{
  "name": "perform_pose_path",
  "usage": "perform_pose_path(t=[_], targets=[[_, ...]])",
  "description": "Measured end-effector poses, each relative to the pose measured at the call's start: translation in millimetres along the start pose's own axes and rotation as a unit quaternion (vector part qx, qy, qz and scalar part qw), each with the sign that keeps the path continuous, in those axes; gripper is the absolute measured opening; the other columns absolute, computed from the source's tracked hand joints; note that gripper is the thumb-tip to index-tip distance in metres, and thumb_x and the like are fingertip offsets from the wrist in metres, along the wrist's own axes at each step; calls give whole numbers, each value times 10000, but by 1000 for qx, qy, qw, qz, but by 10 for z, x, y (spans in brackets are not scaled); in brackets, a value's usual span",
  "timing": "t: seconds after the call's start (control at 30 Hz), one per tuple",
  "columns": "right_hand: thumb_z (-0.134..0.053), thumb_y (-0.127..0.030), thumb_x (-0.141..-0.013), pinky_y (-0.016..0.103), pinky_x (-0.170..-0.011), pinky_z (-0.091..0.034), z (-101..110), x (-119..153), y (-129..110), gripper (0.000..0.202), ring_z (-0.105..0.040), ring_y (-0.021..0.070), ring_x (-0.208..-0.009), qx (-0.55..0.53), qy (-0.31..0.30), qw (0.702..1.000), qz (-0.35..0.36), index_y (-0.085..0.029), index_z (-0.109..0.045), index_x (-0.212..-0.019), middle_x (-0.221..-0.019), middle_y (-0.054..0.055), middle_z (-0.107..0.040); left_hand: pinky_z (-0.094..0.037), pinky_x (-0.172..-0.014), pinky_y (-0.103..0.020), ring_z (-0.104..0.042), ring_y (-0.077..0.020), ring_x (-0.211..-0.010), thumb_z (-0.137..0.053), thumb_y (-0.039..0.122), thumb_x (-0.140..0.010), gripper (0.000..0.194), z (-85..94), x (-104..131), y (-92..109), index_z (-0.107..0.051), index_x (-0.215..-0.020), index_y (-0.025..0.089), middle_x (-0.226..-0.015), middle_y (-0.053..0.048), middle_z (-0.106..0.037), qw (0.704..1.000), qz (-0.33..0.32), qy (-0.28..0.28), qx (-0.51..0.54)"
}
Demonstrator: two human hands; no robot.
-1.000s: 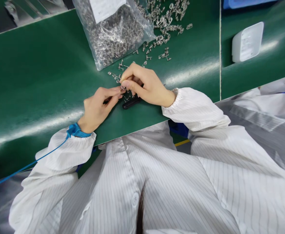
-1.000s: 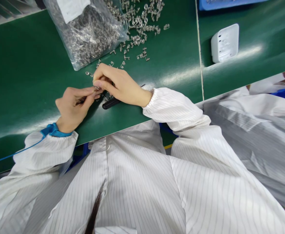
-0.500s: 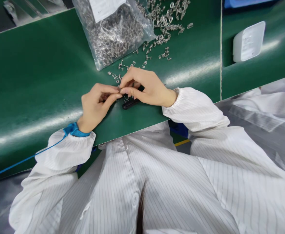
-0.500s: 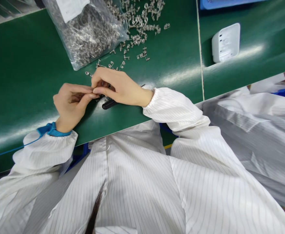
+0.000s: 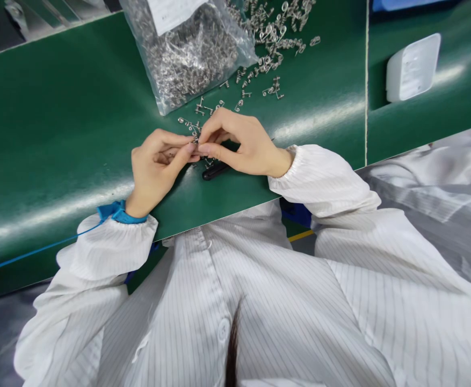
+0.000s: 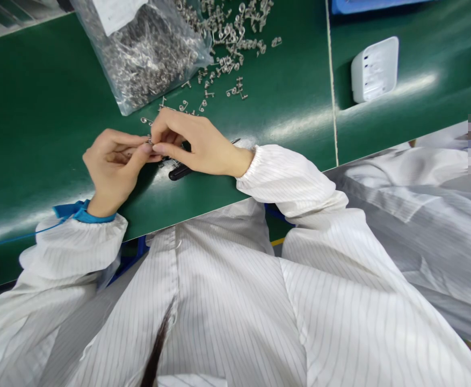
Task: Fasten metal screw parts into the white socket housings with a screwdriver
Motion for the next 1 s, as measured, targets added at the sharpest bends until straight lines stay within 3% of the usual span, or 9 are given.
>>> perform_pose_path(t=[0.2,0.37,0.5,0.67,0.87,1.0], targets=[[-580,-392,-984,149,-708,-504,2,6,-57,230,-608,50,-779,-78,27,997,7,-166,-540,-996,-887,-4,-645,-688,-772,-281,-781,-183,-827,-780,457,-848,266,-23,14,1,-676,-912,221,-887,-3,-770,1000,8,5,10],[-426,-380,-1054,120,-560,-439,-22,5,-34,212,-522,8,-543,-113,22,993,-27,-172,-447,-1018,-719,-67,-568,-684,-751,-251,-781,-170,-833,-766,420,-871,233,-39,9,-4,-670,-918,213,-860,8,-770,999,-24,28,9],[-398,-450,-1061,119,-589,-454,-32,7,12,274,-547,9,-578,-102,36,994,-4,-179,-428,-1043,-761,-60,-576,-684,-731,-244,-782,-171,-825,-774,428,-861,253,-39,3,-24,-671,-926,206,-860,12,-768,999,-35,35,10],[-515,-524,-1006,133,-644,-458,-67,11,49,387,-575,26,-670,-20,11,1000,-5,-171,-451,-1150,-789,-67,-568,-672,-688,-216,-776,-157,-764,-792,419,-845,247,-9,1,-42,-679,-903,208,-858,13,-767,999,-26,33,11],[-548,-451,-1007,172,-698,-484,-64,-20,24,293,-577,55,-741,64,6,998,-11,-158,-552,-990,-883,-8,-626,-679,-687,-235,-772,-153,-746,-787,387,-858,206,-22,-2,-39,-680,-900,216,-834,20,-761,999,-12,7,50],[-562,-380,-1010,163,-704,-487,-47,-24,-10,214,-590,57,-746,51,16,998,-25,-168,-558,-980,-875,-3,-651,-677,-660,-246,-770,-159,-725,-790,364,-863,193,-41,-20,-17,-666,-886,218,-798,31,-756,996,-4,10,84]])
Point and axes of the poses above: each hand's wrist, its own x-axis away from the middle knuckle, its own z-axis out of the back of the hand, y = z × x, the point moved 2 cm from there along -x, towards the middle knuckle
